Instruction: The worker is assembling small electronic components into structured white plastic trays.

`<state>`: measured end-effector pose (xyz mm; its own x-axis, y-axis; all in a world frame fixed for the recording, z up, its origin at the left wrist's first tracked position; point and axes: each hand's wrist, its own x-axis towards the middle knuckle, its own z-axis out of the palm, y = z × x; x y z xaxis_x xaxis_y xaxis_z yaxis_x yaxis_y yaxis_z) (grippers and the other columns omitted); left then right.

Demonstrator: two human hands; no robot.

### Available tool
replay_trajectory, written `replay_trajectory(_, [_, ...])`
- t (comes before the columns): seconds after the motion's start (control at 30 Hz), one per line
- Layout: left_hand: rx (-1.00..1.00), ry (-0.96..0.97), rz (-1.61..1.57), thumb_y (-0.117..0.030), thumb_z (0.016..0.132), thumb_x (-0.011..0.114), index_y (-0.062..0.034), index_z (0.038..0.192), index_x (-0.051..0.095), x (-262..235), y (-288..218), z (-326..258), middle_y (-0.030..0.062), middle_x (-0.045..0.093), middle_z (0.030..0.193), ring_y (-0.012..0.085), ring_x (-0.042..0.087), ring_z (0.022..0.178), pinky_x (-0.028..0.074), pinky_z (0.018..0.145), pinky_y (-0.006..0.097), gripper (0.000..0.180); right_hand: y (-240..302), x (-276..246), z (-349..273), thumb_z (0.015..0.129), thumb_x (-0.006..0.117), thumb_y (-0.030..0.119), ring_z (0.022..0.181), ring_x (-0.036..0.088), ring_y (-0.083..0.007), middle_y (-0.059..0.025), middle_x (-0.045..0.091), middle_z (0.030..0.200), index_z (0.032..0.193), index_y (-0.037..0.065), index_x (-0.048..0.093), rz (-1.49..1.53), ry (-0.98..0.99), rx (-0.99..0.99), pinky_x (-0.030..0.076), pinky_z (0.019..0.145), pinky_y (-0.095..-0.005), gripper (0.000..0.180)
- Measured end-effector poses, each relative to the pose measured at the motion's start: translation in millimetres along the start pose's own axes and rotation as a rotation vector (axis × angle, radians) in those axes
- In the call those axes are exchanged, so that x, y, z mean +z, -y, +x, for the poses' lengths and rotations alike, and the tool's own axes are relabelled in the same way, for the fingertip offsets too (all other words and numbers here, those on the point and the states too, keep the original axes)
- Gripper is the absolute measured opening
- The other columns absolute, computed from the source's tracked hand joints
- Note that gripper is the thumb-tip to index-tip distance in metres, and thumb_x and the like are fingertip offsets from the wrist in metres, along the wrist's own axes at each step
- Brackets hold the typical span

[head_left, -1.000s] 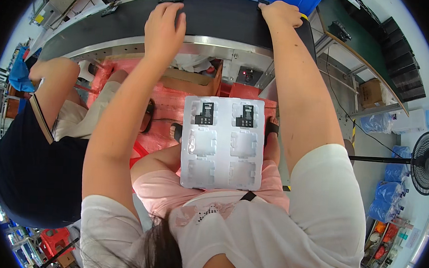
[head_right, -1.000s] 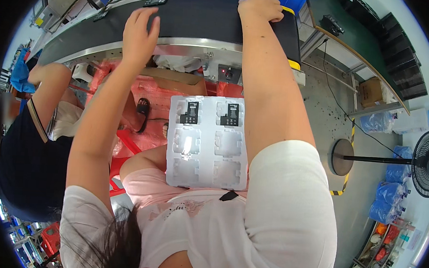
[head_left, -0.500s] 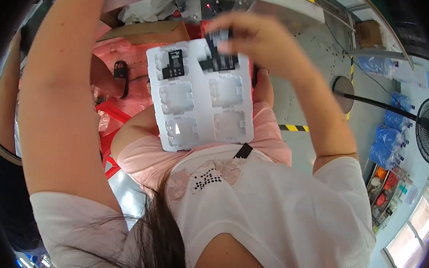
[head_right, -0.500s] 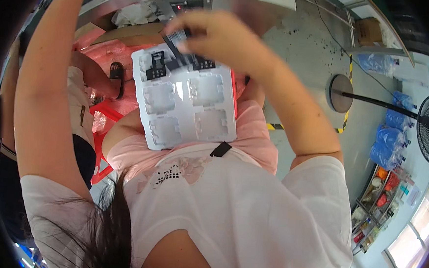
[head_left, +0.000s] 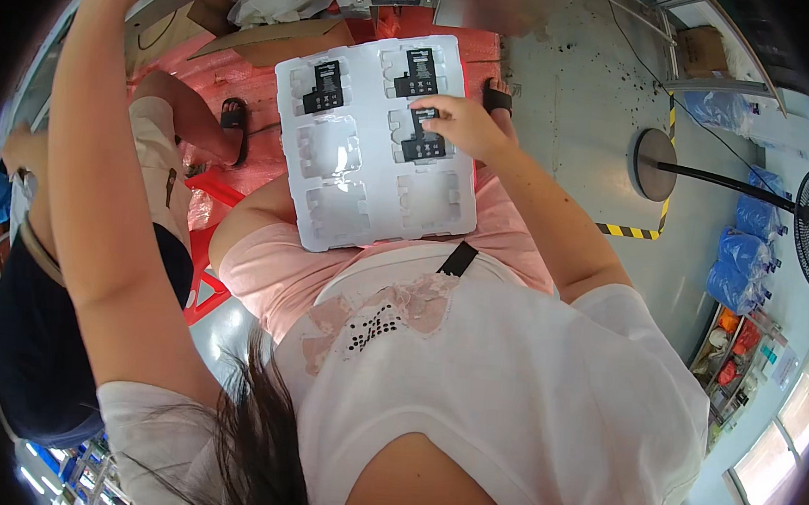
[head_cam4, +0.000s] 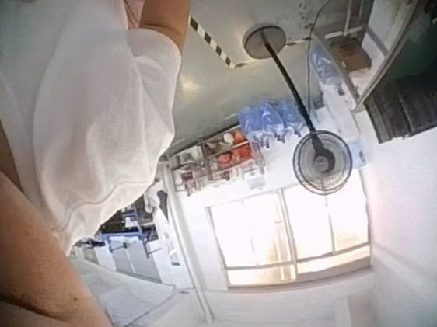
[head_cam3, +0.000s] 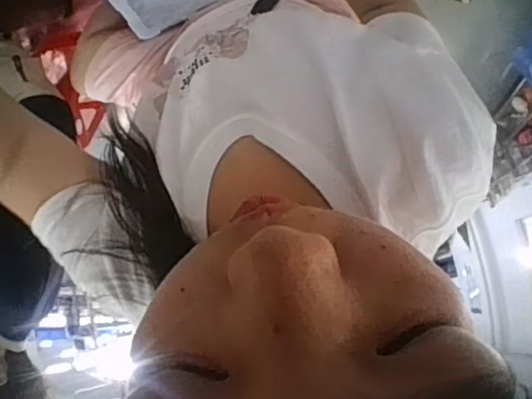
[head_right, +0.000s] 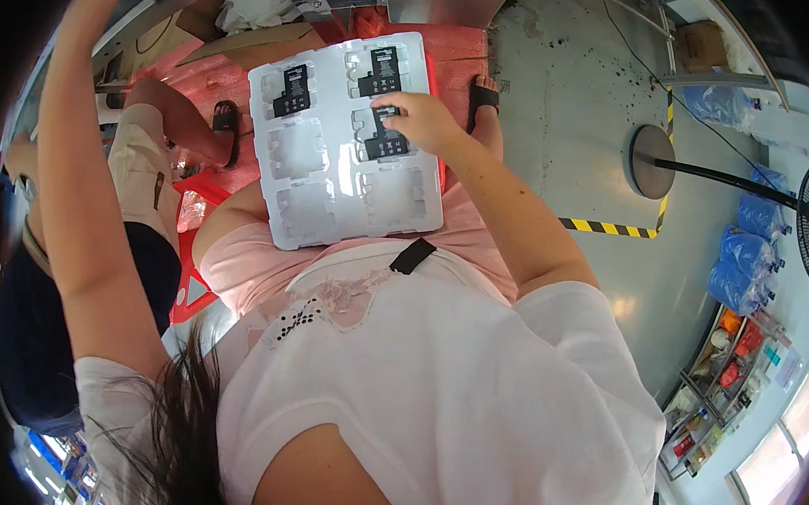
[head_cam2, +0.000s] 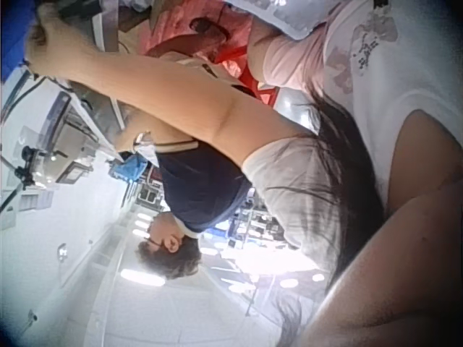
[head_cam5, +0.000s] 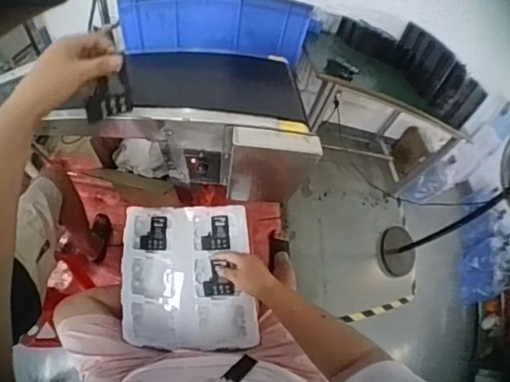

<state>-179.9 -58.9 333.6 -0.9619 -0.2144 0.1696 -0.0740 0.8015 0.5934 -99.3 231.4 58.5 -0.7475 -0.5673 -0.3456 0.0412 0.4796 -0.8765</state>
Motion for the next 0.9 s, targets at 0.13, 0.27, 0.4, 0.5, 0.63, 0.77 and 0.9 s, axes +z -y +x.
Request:
replay_trajectory(0.13, [0.046, 0.190, -0.310, -0.029, 0.082, 0.066, -0.0070, 0.097, 0.065, 29, 57, -65, -0.0040, 0.059, 0.082, 0.0048, 0.051, 0.071, 0.042, 0.061, 0.021, 0.027, -15, 12, -6, 0.074, 0.066, 0.009, 0.068, 0.055, -0.0164, -0.0072, 0.057, 0.074, 0.107, 0.012, 0.064, 0.171, -0.182, -0.068, 0.045, 0.066, -0.0283, 0.033])
replay_trajectory(0.27, [-0.259, 0.481, -0.487, -0.025, 0.076, 0.071, -0.0061, 0.092, 0.067, 113, 115, -142, -0.0022, 0.061, 0.075, 0.0069, 0.052, 0.065, 0.042, 0.058, 0.023, 0.025, -20, 25, -9, 0.070, 0.070, 0.014, 0.082, 0.053, -0.0212, -0.0069, 0.055, 0.087, 0.105, 0.016, 0.065, -0.406, -0.476, -0.424, 0.043, 0.074, -0.0333, 0.035])
replay_trajectory(0.4, [-0.395, 0.592, -0.501, -0.024, 0.075, 0.071, -0.0051, 0.088, 0.067, 178, 158, -180, 0.0004, 0.062, 0.072, 0.0079, 0.054, 0.061, 0.042, 0.055, 0.023, 0.023, -10, 26, -13, 0.069, 0.070, 0.022, 0.086, 0.046, -0.0240, -0.0048, 0.048, 0.091, 0.105, 0.023, 0.066, -0.794, -0.505, -0.348, 0.040, 0.075, -0.0371, 0.036])
replay_trajectory(0.5, [-0.252, 0.544, -0.372, -0.024, 0.074, 0.072, -0.0041, 0.087, 0.068, 197, 173, -176, 0.0039, 0.061, 0.078, 0.0144, 0.057, 0.067, 0.045, 0.061, 0.027, 0.024, -17, 23, -14, 0.071, 0.069, 0.025, 0.083, 0.046, -0.0232, -0.0043, 0.047, 0.088, 0.105, 0.025, 0.066, -0.831, -0.447, -0.334, 0.040, 0.073, -0.0369, 0.034])
replay_trajectory(0.63, [0.172, 0.192, -0.026, -0.026, 0.071, 0.073, -0.0049, 0.090, 0.068, 194, 163, -193, 0.0095, 0.052, 0.089, 0.0249, 0.056, 0.084, 0.046, 0.075, 0.033, 0.029, -19, 23, -16, 0.073, 0.068, 0.026, 0.081, 0.045, -0.0229, -0.0040, 0.047, 0.087, 0.105, 0.024, 0.066, -0.817, -0.470, -0.373, 0.041, 0.072, -0.0356, 0.033])
replay_trajectory(0.77, [0.163, 0.214, -0.090, -0.023, 0.072, 0.072, -0.0048, 0.089, 0.068, 187, 184, -184, 0.0089, 0.053, 0.088, 0.0244, 0.056, 0.082, 0.046, 0.073, 0.032, 0.026, -14, 26, -17, 0.074, 0.067, 0.025, 0.080, 0.045, -0.0229, -0.0038, 0.047, 0.086, 0.105, 0.023, 0.066, -0.777, -0.479, -0.384, 0.041, 0.072, -0.0353, 0.032])
replay_trajectory(0.9, [0.199, 0.436, -0.226, -0.020, 0.073, 0.070, -0.0057, 0.087, 0.069, 187, 181, -166, 0.0076, 0.054, 0.085, 0.0243, 0.057, 0.081, 0.046, 0.073, 0.032, 0.019, -20, 26, -15, 0.075, 0.066, 0.025, 0.080, 0.046, -0.0230, -0.0037, 0.046, 0.086, 0.106, 0.022, 0.066, -0.790, -0.484, -0.396, 0.042, 0.072, -0.0357, 0.031])
